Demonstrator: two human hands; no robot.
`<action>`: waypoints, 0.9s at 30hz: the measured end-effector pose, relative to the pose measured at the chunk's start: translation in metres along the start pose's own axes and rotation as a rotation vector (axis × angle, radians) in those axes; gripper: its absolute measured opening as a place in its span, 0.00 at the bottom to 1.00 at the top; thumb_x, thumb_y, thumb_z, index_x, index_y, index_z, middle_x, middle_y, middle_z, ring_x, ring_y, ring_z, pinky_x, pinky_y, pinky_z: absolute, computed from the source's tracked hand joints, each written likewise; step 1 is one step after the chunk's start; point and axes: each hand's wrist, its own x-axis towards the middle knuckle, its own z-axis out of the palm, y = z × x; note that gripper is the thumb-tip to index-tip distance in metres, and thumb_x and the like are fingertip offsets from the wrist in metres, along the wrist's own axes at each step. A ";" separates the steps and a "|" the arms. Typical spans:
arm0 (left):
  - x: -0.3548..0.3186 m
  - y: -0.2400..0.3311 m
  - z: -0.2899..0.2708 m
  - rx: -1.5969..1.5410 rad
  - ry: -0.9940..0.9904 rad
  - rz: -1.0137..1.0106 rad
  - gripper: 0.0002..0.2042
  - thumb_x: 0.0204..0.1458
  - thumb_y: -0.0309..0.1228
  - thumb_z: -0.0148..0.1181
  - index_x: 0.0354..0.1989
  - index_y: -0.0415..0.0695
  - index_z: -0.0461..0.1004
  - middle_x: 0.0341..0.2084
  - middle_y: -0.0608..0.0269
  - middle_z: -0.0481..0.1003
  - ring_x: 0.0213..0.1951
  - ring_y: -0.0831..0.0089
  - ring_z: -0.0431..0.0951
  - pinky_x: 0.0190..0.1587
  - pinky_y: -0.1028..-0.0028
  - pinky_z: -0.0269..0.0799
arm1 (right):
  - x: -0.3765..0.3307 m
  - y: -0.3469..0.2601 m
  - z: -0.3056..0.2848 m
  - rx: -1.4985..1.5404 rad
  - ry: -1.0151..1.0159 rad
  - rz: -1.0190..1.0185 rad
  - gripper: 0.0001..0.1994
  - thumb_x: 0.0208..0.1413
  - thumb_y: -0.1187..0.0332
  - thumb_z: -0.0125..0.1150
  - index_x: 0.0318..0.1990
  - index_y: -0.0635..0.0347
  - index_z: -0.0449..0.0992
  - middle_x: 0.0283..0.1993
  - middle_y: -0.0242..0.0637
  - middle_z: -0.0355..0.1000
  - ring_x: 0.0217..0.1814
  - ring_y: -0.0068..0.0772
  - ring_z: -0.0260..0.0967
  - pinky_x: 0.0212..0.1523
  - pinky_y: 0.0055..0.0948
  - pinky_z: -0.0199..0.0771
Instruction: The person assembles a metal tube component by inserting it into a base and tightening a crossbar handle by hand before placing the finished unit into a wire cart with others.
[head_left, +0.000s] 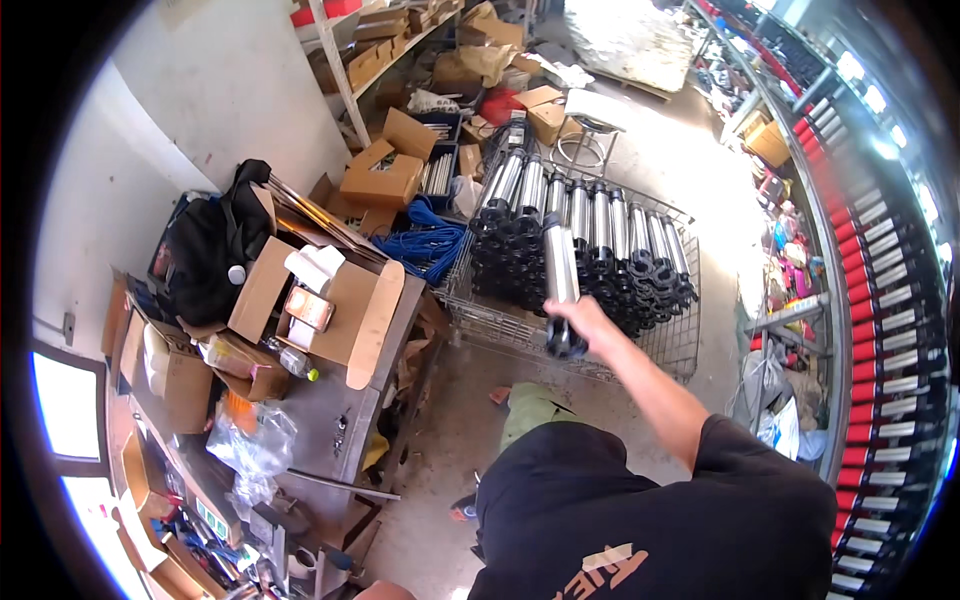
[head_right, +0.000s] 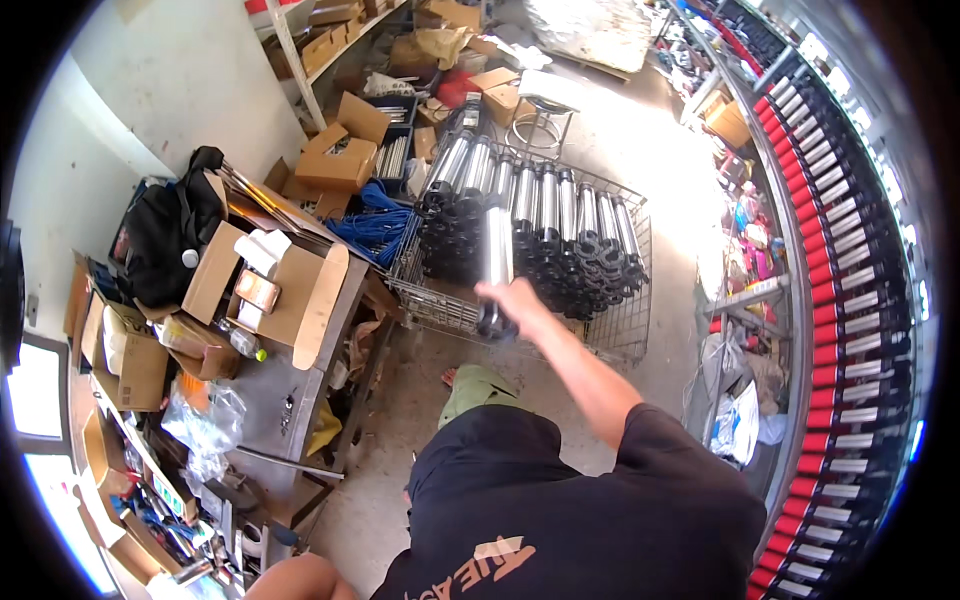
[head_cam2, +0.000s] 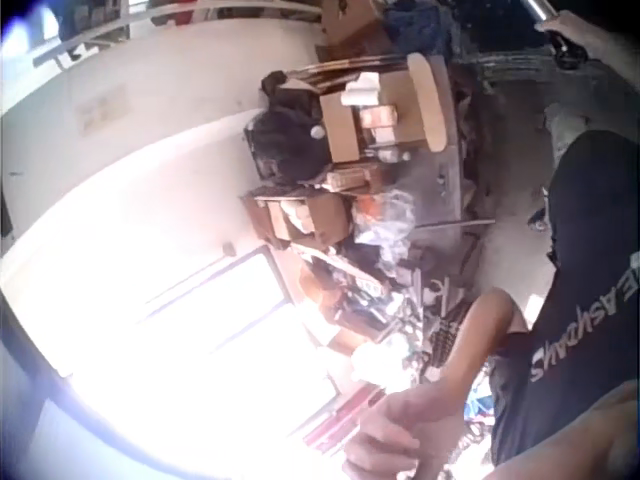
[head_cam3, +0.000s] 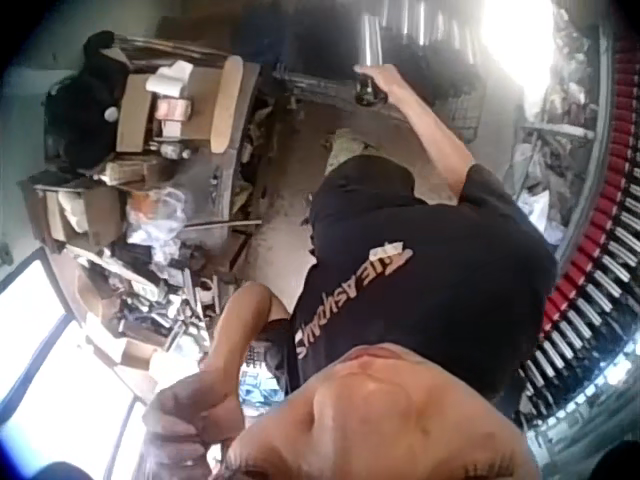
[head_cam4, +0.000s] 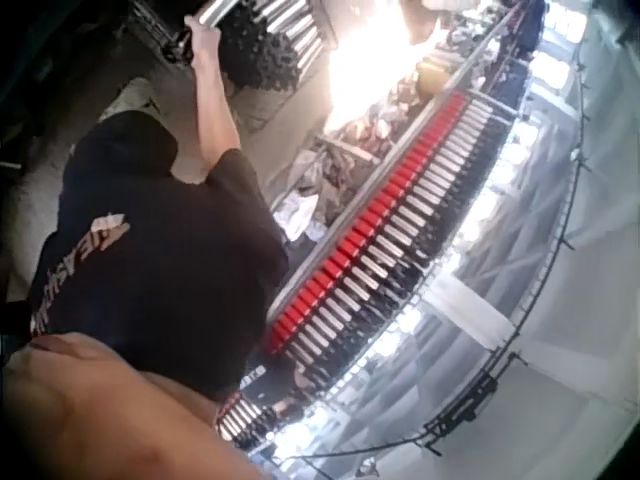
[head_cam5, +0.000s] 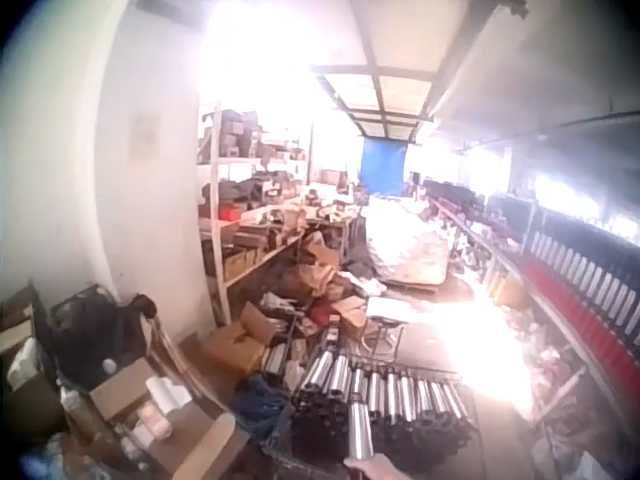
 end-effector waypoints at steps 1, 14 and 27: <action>-0.003 -0.019 0.010 0.005 0.007 -0.022 0.10 0.63 0.41 0.54 0.42 0.52 0.78 0.35 0.68 0.64 0.43 0.64 0.63 0.41 0.64 0.61 | 0.037 -0.009 -0.021 -0.003 0.045 0.015 0.16 0.49 0.61 0.73 0.34 0.69 0.82 0.27 0.36 0.78 0.24 0.26 0.73 0.25 0.29 0.72; -0.031 -0.120 0.067 0.255 0.110 -0.165 0.10 0.62 0.41 0.56 0.44 0.52 0.78 0.35 0.70 0.65 0.41 0.67 0.64 0.40 0.67 0.61 | 0.317 0.011 -0.058 -0.948 0.352 -0.363 0.39 0.56 0.57 0.63 0.72 0.64 0.56 0.68 0.58 0.63 0.70 0.57 0.62 0.69 0.43 0.62; -0.024 -0.072 0.058 0.325 0.157 -0.001 0.11 0.60 0.41 0.58 0.45 0.52 0.78 0.36 0.72 0.66 0.40 0.69 0.65 0.39 0.69 0.62 | 0.216 0.052 -0.007 -1.025 0.590 -0.737 0.26 0.48 0.64 0.66 0.55 0.59 0.68 0.54 0.49 0.65 0.59 0.56 0.62 0.60 0.48 0.65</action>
